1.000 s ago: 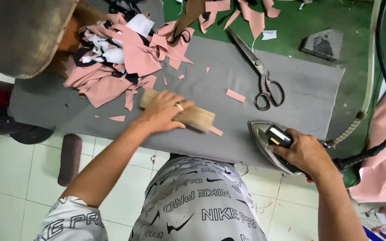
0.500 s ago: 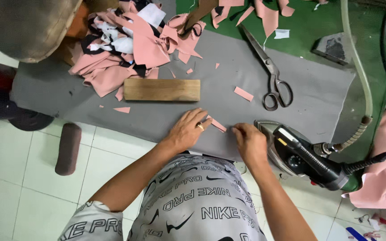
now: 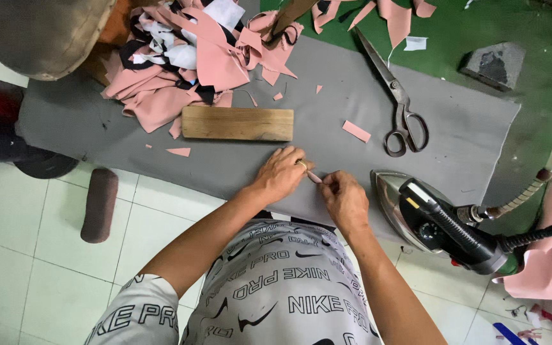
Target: The person cuts small rectangular pieces from a larger pink fabric using scissors, then irons the cut pieces on a gray work surface. The person handles the fabric and tools directly, folding and pressing the pieces with an iron.
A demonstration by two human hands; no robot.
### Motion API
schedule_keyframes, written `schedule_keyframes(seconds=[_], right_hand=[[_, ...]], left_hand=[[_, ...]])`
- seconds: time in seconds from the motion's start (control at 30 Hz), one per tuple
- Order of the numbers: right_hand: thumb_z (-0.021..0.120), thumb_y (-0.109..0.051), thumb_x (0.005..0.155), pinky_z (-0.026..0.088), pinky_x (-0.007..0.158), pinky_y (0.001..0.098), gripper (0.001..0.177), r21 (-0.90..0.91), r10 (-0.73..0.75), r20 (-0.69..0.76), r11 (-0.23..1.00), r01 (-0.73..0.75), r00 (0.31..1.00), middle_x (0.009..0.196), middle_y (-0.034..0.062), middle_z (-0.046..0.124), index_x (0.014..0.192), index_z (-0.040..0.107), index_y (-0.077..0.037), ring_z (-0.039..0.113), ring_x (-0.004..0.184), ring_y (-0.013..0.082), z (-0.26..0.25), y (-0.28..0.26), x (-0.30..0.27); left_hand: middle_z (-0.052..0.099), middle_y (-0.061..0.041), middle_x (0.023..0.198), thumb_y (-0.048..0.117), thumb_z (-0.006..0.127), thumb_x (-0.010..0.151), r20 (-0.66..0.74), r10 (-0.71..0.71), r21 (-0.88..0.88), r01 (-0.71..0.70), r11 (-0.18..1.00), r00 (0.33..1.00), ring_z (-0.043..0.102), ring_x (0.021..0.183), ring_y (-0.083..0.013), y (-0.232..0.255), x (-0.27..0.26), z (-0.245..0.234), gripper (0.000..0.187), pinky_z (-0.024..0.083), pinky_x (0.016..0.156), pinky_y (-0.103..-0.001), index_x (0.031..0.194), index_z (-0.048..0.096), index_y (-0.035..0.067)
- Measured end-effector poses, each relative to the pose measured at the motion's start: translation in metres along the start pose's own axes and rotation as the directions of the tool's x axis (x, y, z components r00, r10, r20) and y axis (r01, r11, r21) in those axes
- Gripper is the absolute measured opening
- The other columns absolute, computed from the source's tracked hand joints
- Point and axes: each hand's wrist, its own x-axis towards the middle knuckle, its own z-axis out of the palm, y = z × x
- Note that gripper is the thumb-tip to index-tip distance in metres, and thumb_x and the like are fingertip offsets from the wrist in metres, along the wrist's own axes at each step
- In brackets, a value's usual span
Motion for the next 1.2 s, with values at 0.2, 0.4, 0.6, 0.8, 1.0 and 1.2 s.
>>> schedule_keyframes(seconds=[0.2,0.4,0.6,0.8,1.0,1.2], right_hand=[[0.070,-0.015,0.089,0.056,0.068,0.0370,0.019,-0.299,-0.540,-0.327,0.838,0.457,0.776,0.089,-0.0028,0.065,0.103,0.074,-0.027,0.068,0.081,0.0223,0.006,0.010,-0.007],[0.059,-0.015,0.098,0.045,0.065,0.0346,0.020,-0.628,-0.808,-0.232,0.550,0.550,0.542,0.106,0.0045,0.058,0.111,0.073,-0.023,0.058,0.084,0.0225,0.010,0.014,-0.008],[0.044,-0.008,0.098,0.044,0.074,0.0402,0.044,-0.613,-0.810,-0.265,0.560,0.557,0.523,0.121,0.0159,0.058,0.138,0.064,-0.012,0.060,0.096,0.0339,0.017,0.033,-0.022],[0.051,-0.009,0.097,0.048,0.084,0.0414,0.042,-0.581,-0.776,-0.251,0.599,0.551,0.578,0.124,0.0146,0.062,0.136,0.066,-0.012,0.063,0.110,0.0340,0.019,0.036,-0.027],[0.046,-0.006,0.094,0.047,0.082,0.0420,0.051,-0.605,-0.776,-0.253,0.593,0.531,0.578,0.130,0.0159,0.059,0.143,0.061,-0.011,0.061,0.112,0.0346,0.024,0.037,-0.029],[0.046,-0.004,0.094,0.050,0.088,0.0391,0.050,-0.553,-0.707,-0.216,0.657,0.513,0.674,0.133,0.0144,0.061,0.140,0.063,-0.013,0.061,0.118,0.0326,0.009,0.023,-0.038]], left_hand=[[0.053,-0.003,0.094,0.018,0.065,0.097,-0.241,0.116,0.079,-0.100,0.992,0.964,0.057,0.088,-0.0240,-0.006,-0.011,0.010,0.016,0.046,0.068,-0.039,0.082,0.066,0.012],[0.057,-0.012,0.094,0.007,0.064,0.100,-0.298,0.374,0.231,-0.314,0.921,0.878,0.062,0.090,-0.0304,-0.008,-0.015,0.000,0.006,0.052,0.077,-0.042,0.098,0.068,0.003],[0.064,-0.017,0.124,0.013,0.056,0.106,-0.334,0.347,0.221,-0.285,0.933,0.877,0.065,0.117,-0.0361,0.007,-0.048,-0.010,0.022,0.054,0.096,-0.047,0.120,0.069,0.002],[0.059,-0.022,0.139,0.030,0.061,0.103,-0.165,0.325,0.120,-0.308,0.944,0.931,0.055,0.136,-0.0397,-0.008,-0.063,0.016,0.044,0.045,0.108,-0.053,0.138,0.060,0.003],[0.060,-0.019,0.135,0.039,0.064,0.100,-0.160,0.294,0.153,-0.270,0.951,0.942,0.056,0.132,-0.0402,-0.010,-0.054,0.020,0.051,0.045,0.108,-0.054,0.138,0.062,0.006],[0.060,-0.014,0.119,0.037,0.062,0.101,-0.099,0.263,0.135,-0.249,0.959,0.960,0.060,0.120,-0.0352,-0.003,-0.038,0.003,0.040,0.049,0.099,-0.050,0.126,0.066,0.007]])
